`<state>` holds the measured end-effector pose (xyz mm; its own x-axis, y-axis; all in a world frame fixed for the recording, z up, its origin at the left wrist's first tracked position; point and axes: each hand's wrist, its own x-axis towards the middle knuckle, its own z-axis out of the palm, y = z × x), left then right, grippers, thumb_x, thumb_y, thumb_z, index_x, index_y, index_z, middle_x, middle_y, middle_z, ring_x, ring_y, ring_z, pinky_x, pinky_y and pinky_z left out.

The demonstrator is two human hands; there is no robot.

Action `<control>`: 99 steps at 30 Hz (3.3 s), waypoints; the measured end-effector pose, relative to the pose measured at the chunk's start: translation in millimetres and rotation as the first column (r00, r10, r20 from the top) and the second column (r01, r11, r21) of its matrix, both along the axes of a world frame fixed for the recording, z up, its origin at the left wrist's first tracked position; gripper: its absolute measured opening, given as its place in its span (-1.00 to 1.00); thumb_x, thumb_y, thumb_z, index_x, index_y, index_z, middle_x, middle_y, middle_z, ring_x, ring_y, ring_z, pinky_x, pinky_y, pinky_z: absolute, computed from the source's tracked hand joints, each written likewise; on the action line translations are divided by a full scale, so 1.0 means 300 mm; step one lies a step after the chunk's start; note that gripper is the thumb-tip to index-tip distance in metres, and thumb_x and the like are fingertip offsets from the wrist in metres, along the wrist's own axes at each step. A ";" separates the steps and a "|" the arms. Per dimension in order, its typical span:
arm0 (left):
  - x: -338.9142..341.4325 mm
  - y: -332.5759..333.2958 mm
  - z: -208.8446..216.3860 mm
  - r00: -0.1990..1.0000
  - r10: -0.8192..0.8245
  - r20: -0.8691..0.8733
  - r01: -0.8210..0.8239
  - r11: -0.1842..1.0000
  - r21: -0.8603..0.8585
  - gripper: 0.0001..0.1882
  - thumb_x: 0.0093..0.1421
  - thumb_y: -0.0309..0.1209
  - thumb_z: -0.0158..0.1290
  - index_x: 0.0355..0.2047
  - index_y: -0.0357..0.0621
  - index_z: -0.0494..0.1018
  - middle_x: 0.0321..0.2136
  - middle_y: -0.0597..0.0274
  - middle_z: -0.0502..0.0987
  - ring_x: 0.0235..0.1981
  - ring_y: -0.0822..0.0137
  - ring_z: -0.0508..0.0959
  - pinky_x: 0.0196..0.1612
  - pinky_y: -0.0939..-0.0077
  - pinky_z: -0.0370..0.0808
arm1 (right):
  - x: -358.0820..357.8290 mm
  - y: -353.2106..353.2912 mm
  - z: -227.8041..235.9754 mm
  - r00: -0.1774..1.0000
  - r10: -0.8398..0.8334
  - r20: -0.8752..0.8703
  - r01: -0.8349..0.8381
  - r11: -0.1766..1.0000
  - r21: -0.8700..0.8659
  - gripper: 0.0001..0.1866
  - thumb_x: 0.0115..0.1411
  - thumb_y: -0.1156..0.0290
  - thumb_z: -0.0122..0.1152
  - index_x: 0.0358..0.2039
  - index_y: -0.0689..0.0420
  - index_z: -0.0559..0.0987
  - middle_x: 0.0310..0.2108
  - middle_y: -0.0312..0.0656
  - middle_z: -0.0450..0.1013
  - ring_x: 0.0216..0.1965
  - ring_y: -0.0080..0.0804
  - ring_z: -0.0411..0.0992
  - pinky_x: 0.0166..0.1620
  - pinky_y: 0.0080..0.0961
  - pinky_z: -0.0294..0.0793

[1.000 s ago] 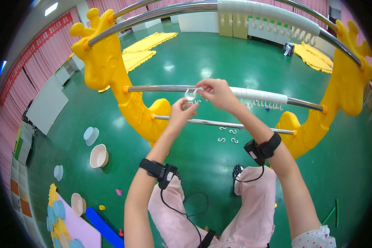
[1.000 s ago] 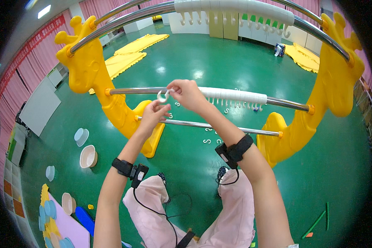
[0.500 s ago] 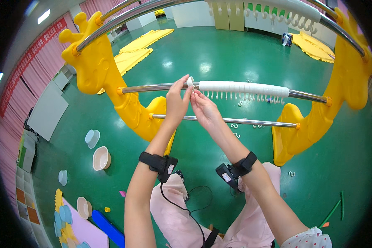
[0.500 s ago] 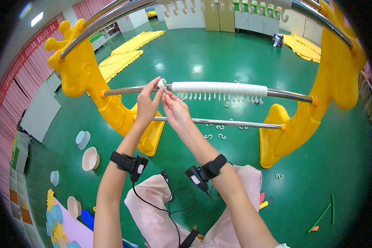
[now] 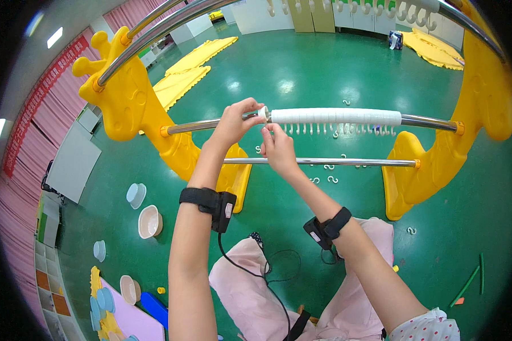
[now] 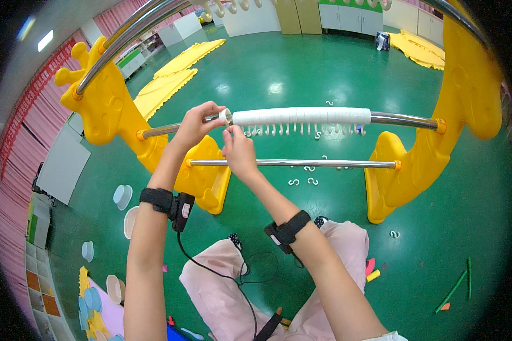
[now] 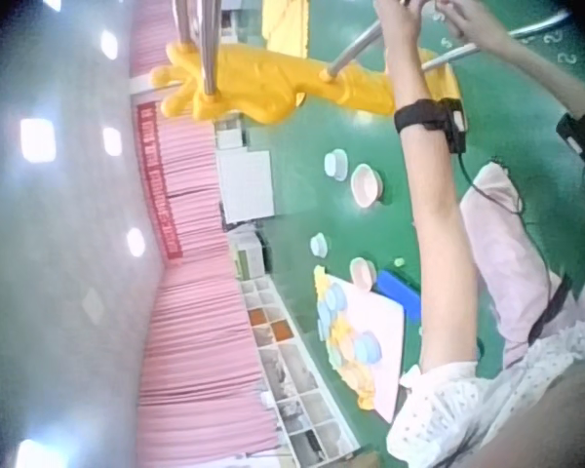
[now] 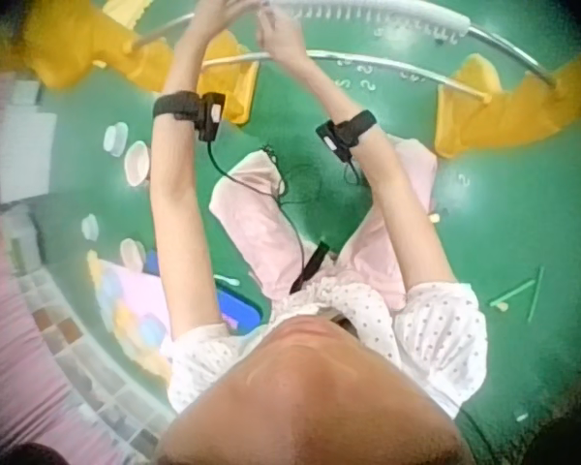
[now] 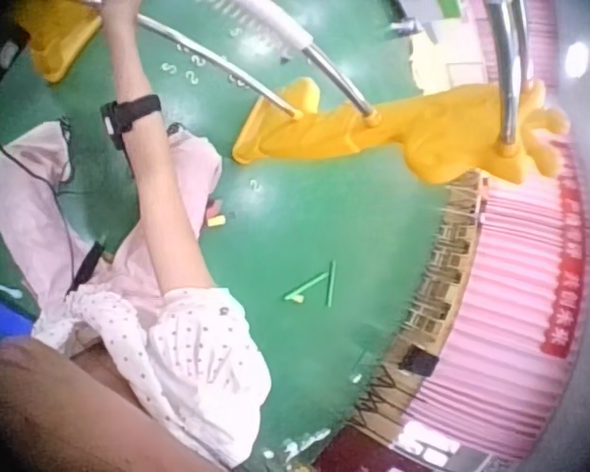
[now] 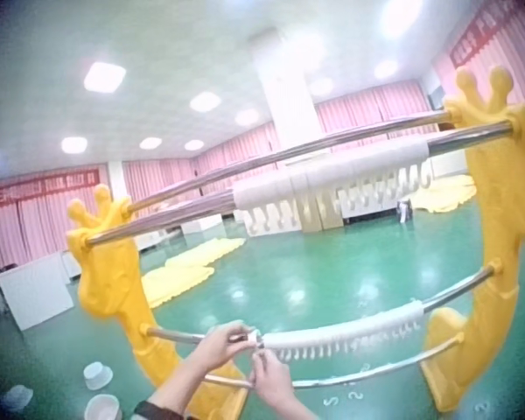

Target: The person picks up white plastic hooks from the floor and places them onto a horizontal metal rod of a yellow activity stand.

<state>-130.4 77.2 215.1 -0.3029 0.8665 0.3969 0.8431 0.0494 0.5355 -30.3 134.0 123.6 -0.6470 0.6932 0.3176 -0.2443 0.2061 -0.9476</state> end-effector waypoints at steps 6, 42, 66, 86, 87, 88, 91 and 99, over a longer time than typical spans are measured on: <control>0.008 0.008 0.005 0.995 -0.003 0.100 0.003 1.000 0.001 -0.77 -0.05 -0.53 0.14 -0.36 -0.34 0.39 -0.29 0.13 0.53 -0.31 0.41 0.53 -0.21 0.55 0.45 | -0.010 -0.062 0.019 0.965 -0.261 -0.022 0.261 0.965 -0.012 -0.80 0.19 0.30 -0.08 -0.38 0.19 0.39 -0.67 0.03 0.38 -0.60 0.00 0.38 -0.55 -0.18 0.24; 0.016 0.061 -0.156 0.595 0.289 -0.750 -0.376 0.925 0.059 -0.63 -0.05 -0.10 0.08 -0.36 -0.06 0.29 -0.48 0.23 0.42 -0.39 0.22 0.45 -0.32 0.31 0.32 | 0.173 0.309 0.167 0.887 -0.446 0.121 -0.022 0.221 0.975 -0.72 -0.14 0.25 0.25 -0.40 0.05 0.47 -0.55 -0.26 0.44 -0.48 -0.30 0.44 -0.42 -0.37 0.36; 0.030 0.052 -0.118 0.819 0.192 -0.540 -0.188 0.980 0.064 -0.62 -0.07 -0.16 0.12 -0.23 0.11 0.33 -0.51 0.21 0.48 -0.44 0.15 0.48 -0.35 0.25 0.36 | 0.154 0.290 0.160 0.865 -0.481 0.141 0.012 0.300 0.954 -0.68 -0.23 0.13 0.30 -0.54 0.04 0.44 -0.58 -0.27 0.44 -0.46 -0.32 0.44 -0.40 -0.35 0.30; 0.043 0.071 -0.189 0.539 0.380 -0.752 -0.360 0.911 0.203 -0.59 -0.12 -0.09 0.11 -0.32 0.02 0.31 -0.56 0.28 0.41 -0.45 0.24 0.45 -0.37 0.31 0.31 | 0.147 0.290 0.209 0.806 -0.463 0.369 -0.147 0.447 0.882 -0.65 -0.26 0.07 0.31 -0.54 0.03 0.47 -0.59 -0.25 0.46 -0.48 -0.27 0.45 -0.42 -0.31 0.34; 0.043 0.066 -0.191 0.528 0.402 -0.748 -0.353 0.905 0.237 -0.60 -0.13 -0.09 0.11 -0.32 0.02 0.32 -0.56 0.29 0.41 -0.45 0.25 0.45 -0.37 0.32 0.31 | 0.147 0.291 0.207 0.795 -0.460 0.396 -0.170 0.457 0.873 -0.63 -0.26 0.05 0.31 -0.53 0.02 0.48 -0.59 -0.25 0.46 -0.48 -0.26 0.46 -0.42 -0.30 0.35; 0.042 0.062 -0.194 0.517 0.424 -0.744 -0.346 0.898 0.271 -0.60 -0.13 -0.08 0.12 -0.32 0.03 0.32 -0.56 0.30 0.42 -0.45 0.26 0.45 -0.37 0.33 0.30 | 0.143 0.289 0.205 0.791 -0.460 0.402 -0.177 0.457 0.872 -0.63 -0.26 0.05 0.31 -0.53 0.02 0.48 -0.59 -0.25 0.46 -0.48 -0.26 0.46 -0.42 -0.30 0.35; 0.032 0.057 -0.190 0.494 0.443 -0.748 -0.328 0.892 0.312 -0.61 -0.14 -0.10 0.12 -0.33 0.04 0.33 -0.57 0.31 0.40 -0.46 0.27 0.45 -0.38 0.34 0.30 | 0.135 0.287 0.180 0.794 -0.493 0.354 -0.179 0.367 0.913 -0.60 -0.20 0.01 0.27 -0.41 0.00 0.51 -0.56 -0.26 0.47 -0.47 -0.28 0.45 -0.43 -0.33 0.35; 0.074 0.061 -0.200 0.583 0.449 -0.677 -0.382 0.887 0.260 -0.59 -0.14 -0.18 0.15 -0.27 0.03 0.33 -0.50 0.26 0.42 -0.37 0.23 0.44 -0.26 0.31 0.33 | 0.147 0.278 0.171 0.833 -0.517 0.197 -0.044 0.293 0.955 -0.67 -0.23 0.09 0.31 -0.49 -0.02 0.48 -0.55 -0.32 0.46 -0.42 -0.38 0.44 -0.32 -0.33 0.27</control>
